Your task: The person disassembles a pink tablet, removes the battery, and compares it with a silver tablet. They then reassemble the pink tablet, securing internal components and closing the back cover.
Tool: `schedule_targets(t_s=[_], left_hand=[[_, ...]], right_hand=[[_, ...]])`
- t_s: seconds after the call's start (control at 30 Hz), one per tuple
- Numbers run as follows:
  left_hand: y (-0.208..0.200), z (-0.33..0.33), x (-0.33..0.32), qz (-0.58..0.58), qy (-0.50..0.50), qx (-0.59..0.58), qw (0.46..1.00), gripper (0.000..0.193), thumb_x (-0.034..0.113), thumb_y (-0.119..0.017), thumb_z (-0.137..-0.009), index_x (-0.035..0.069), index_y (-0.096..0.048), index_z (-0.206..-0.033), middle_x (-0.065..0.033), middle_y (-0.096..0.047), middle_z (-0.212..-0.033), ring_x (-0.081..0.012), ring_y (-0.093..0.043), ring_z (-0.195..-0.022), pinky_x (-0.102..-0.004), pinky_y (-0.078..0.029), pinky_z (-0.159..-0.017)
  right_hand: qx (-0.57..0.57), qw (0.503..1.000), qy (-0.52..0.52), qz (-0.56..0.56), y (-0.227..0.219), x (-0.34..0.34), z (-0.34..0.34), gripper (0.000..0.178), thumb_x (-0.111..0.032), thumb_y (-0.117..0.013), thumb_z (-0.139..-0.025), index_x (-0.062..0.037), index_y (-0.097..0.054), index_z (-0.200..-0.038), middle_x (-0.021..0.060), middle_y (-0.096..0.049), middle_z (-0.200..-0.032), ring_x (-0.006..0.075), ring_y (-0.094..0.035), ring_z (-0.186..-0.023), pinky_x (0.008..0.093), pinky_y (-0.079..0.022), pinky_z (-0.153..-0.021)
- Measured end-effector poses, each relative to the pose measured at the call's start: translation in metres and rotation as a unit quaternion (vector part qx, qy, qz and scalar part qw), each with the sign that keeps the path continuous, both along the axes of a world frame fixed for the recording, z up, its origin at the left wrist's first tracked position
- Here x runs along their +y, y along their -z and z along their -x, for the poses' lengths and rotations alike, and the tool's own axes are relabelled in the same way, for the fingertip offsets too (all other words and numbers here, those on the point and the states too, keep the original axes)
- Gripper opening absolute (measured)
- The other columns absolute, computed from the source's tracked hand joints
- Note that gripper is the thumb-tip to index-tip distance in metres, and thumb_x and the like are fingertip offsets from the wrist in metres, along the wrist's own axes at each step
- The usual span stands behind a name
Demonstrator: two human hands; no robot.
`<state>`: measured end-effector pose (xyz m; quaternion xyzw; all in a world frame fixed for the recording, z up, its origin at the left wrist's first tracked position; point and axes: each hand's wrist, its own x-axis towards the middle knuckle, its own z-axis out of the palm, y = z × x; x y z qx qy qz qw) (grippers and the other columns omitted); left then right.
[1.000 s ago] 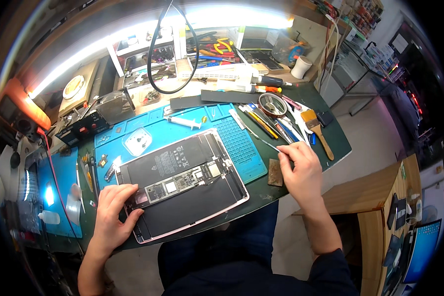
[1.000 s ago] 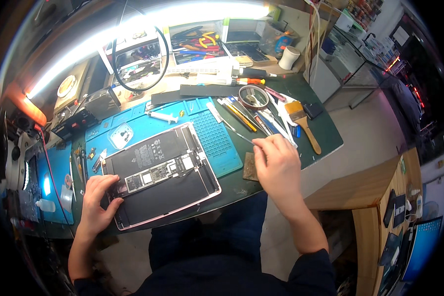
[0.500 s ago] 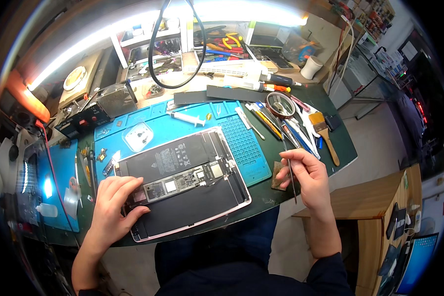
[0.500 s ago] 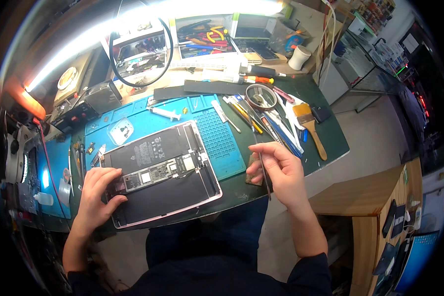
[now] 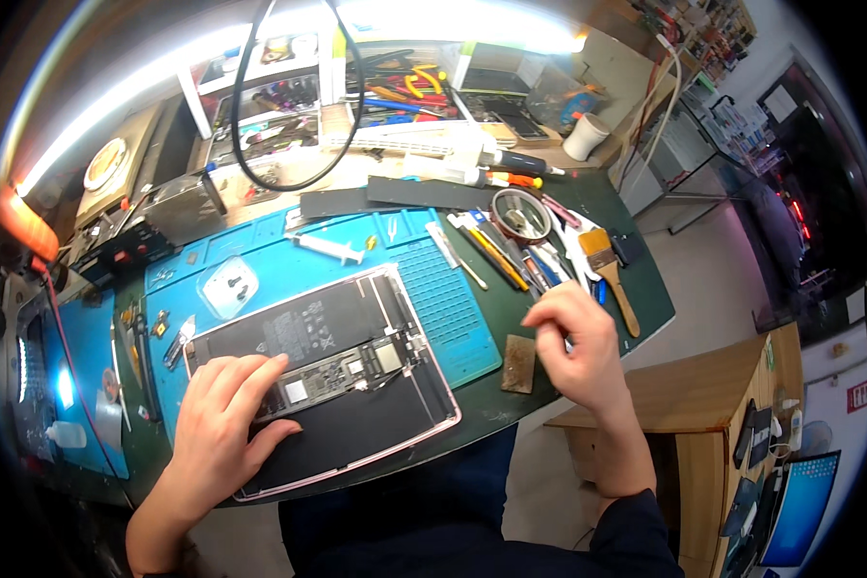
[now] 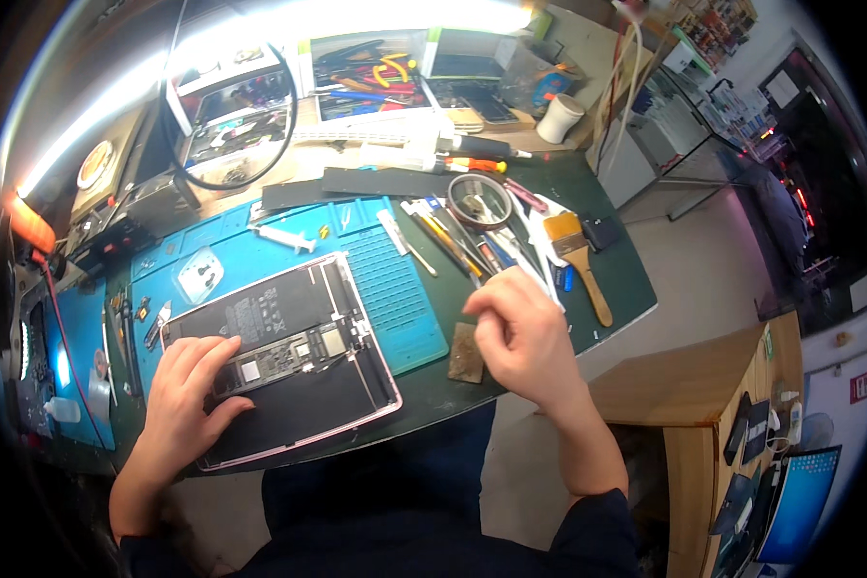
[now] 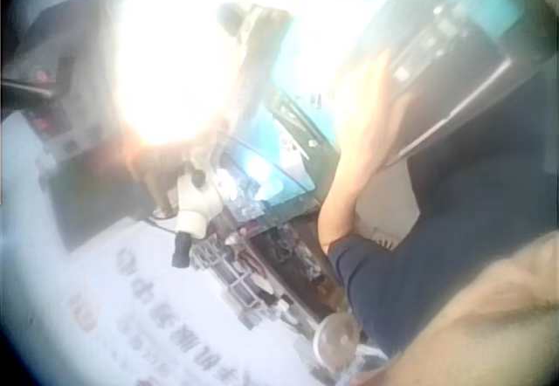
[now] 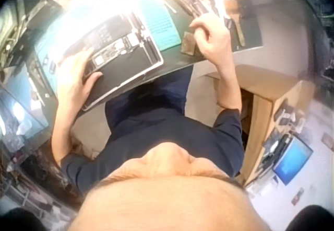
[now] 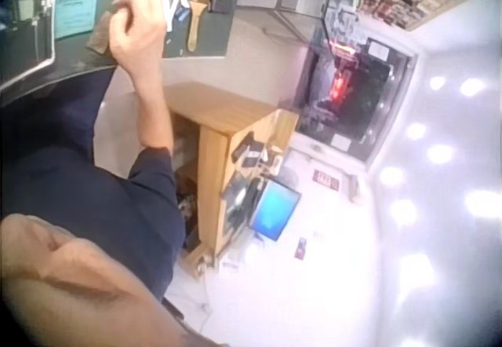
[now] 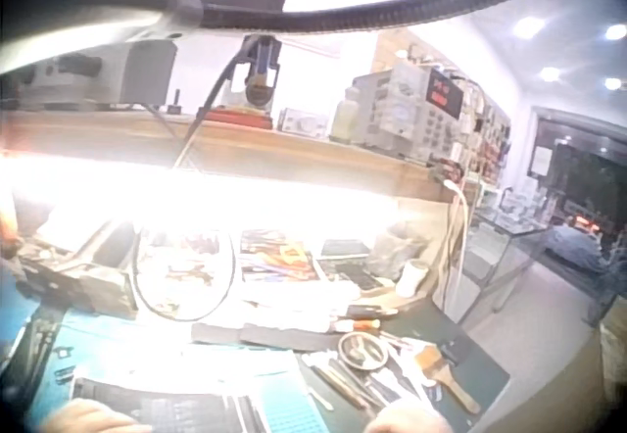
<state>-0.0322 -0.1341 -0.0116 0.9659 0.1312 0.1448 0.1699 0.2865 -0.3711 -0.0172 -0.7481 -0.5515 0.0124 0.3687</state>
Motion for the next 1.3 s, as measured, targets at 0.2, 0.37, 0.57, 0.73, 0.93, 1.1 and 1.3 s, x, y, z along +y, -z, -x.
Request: schedule_targets(t_s=[0.2,0.37,0.57,0.73,0.93,1.1,1.3], left_hand=[[0.008,-0.005,0.004,0.015,0.002,-0.01,1.0,0.072,0.01,-0.09,-0.067,0.0,-0.063,-0.133,-0.0161,-0.067,-0.121,-0.037,-0.061,-0.108,-0.0459,-0.049,-0.095],[0.008,-0.004,0.003,0.014,-0.002,-0.014,1.0,0.072,0.007,-0.089,-0.066,0.0,-0.062,-0.133,-0.0163,-0.066,-0.12,-0.0374,-0.06,-0.108,-0.0459,-0.048,-0.096],[0.011,-0.001,0.004,0.016,0.007,-0.016,1.0,0.073,0.009,-0.089,-0.069,0.0,-0.062,-0.135,-0.0153,-0.067,-0.121,-0.0368,-0.061,-0.109,-0.0455,-0.047,-0.096],[0.009,0.001,0.002,0.023,0.002,-0.018,1.0,0.072,0.007,-0.088,-0.069,0.0,-0.061,-0.136,-0.0164,-0.067,-0.122,-0.0379,-0.06,-0.11,-0.0463,-0.046,-0.097],[0.007,-0.002,0.001,0.022,0.005,-0.022,1.0,0.071,0.006,-0.087,-0.071,-0.001,-0.061,-0.136,-0.0173,-0.067,-0.122,-0.0387,-0.061,-0.11,-0.0463,-0.047,-0.098],[0.01,0.002,0.003,0.025,0.005,-0.031,0.999,0.071,0.007,-0.087,-0.072,-0.001,-0.061,-0.137,-0.0173,-0.068,-0.121,-0.0377,-0.061,-0.11,-0.0456,-0.047,-0.097],[0.008,0.002,0.005,0.02,0.009,-0.03,0.999,0.07,0.008,-0.087,-0.074,0.0,-0.061,-0.138,-0.0152,-0.068,-0.121,-0.0352,-0.062,-0.11,-0.0443,-0.048,-0.096]], right_hand=[[-0.028,0.989,0.144,0.028,0.006,0.002,0.002,0.025,-0.008,-0.073,-0.094,-0.006,-0.071,-0.119,0.0124,-0.069,-0.101,0.0315,-0.07,-0.087,0.0393,-0.056,-0.076],[-0.077,0.964,0.23,0.113,-0.003,-0.018,-0.017,0.011,-0.015,-0.078,-0.092,-0.0072,-0.073,-0.098,0.0071,-0.072,-0.091,0.0239,-0.069,-0.077,0.0373,-0.053,-0.07],[-0.022,0.943,0.283,0.177,-0.021,-0.038,-0.013,0.016,-0.023,-0.079,-0.091,-0.0079,-0.073,-0.093,0.0045,-0.071,-0.086,0.0205,-0.069,-0.075,0.0356,-0.053,-0.068],[0.028,0.944,0.207,0.256,-0.016,-0.057,-0.003,0.015,-0.022,-0.079,-0.091,-0.0085,-0.073,-0.094,0.0039,-0.072,-0.087,0.0193,-0.071,-0.076,0.0348,-0.054,-0.068],[-0.101,0.964,0.238,0.059,0.02,-0.026,-0.004,0.01,-0.017,-0.078,-0.092,-0.0084,-0.074,-0.094,0.0083,-0.072,-0.09,0.03,-0.071,-0.082,0.0403,-0.055,-0.071],[-0.074,0.946,0.263,0.175,0.006,-0.029,-0.015,0.013,-0.02,-0.077,-0.092,-0.0074,-0.075,-0.091,0.0102,-0.073,-0.091,0.0318,-0.072,-0.085,0.0427,-0.056,-0.073],[0.062,0.914,0.24,0.322,-0.025,-0.022,-0.033,0.023,-0.027,-0.081,-0.086,-0.0049,-0.077,-0.089,0.009,-0.075,-0.083,0.0257,-0.073,-0.08,0.0384,-0.055,-0.072]])
